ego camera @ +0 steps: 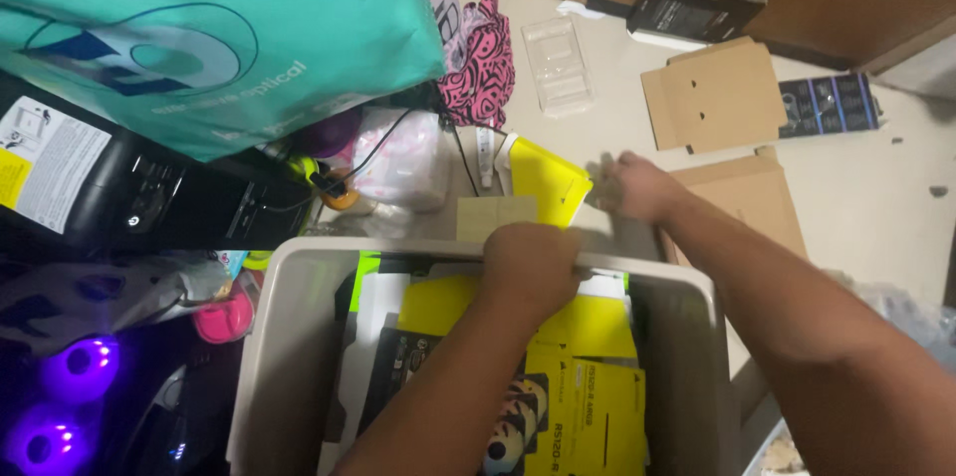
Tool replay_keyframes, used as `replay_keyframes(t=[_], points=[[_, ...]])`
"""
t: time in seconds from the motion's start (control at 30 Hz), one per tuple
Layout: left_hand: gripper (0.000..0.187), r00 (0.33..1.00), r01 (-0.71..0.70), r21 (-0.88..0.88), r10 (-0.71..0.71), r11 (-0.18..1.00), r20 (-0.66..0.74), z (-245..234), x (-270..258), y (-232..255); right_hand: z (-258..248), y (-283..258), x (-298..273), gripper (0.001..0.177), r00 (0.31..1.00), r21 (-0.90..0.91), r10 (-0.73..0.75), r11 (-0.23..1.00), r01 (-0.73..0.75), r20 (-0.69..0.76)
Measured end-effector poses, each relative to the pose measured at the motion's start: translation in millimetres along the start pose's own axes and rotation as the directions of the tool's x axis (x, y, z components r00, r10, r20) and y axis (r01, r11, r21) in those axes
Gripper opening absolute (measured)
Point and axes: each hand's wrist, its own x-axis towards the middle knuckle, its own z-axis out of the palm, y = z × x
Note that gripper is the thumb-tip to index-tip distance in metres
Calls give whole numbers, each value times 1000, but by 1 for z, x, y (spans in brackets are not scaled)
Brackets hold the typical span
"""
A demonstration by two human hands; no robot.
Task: The person opens an ASUS GeForce RTX 5060 graphics card box on their lap, removes the printed inserts and the yellow accessory box, and flattens the white cardboard box by folding its flaps and panels. They then place the flattened cardboard and packaging into a plastic storage bin, add another small boxed item, and close the bin lid.
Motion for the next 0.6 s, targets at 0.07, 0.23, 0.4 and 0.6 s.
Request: replay_keyframes(t=[0.07, 0.23, 0.4, 0.6], points=[[27, 1000, 9, 13, -9, 1000, 17, -1, 2, 1, -33, -12, 7, 50, 992, -155, -110, 981, 119, 63], [22, 979, 97, 42, -103, 994, 174, -2, 9, 4, -75, -102, 35, 74, 972, -339, 86, 941, -7, 219], [14, 959, 107, 71, -122, 992, 257, -6, 13, 8, -65, -131, 55, 70, 975, -316, 111, 948, -45, 194], [17, 960, 94, 37, -101, 995, 262, -12, 12, 9, -33, -59, 52, 51, 894, -199, 280, 955, -221, 350]])
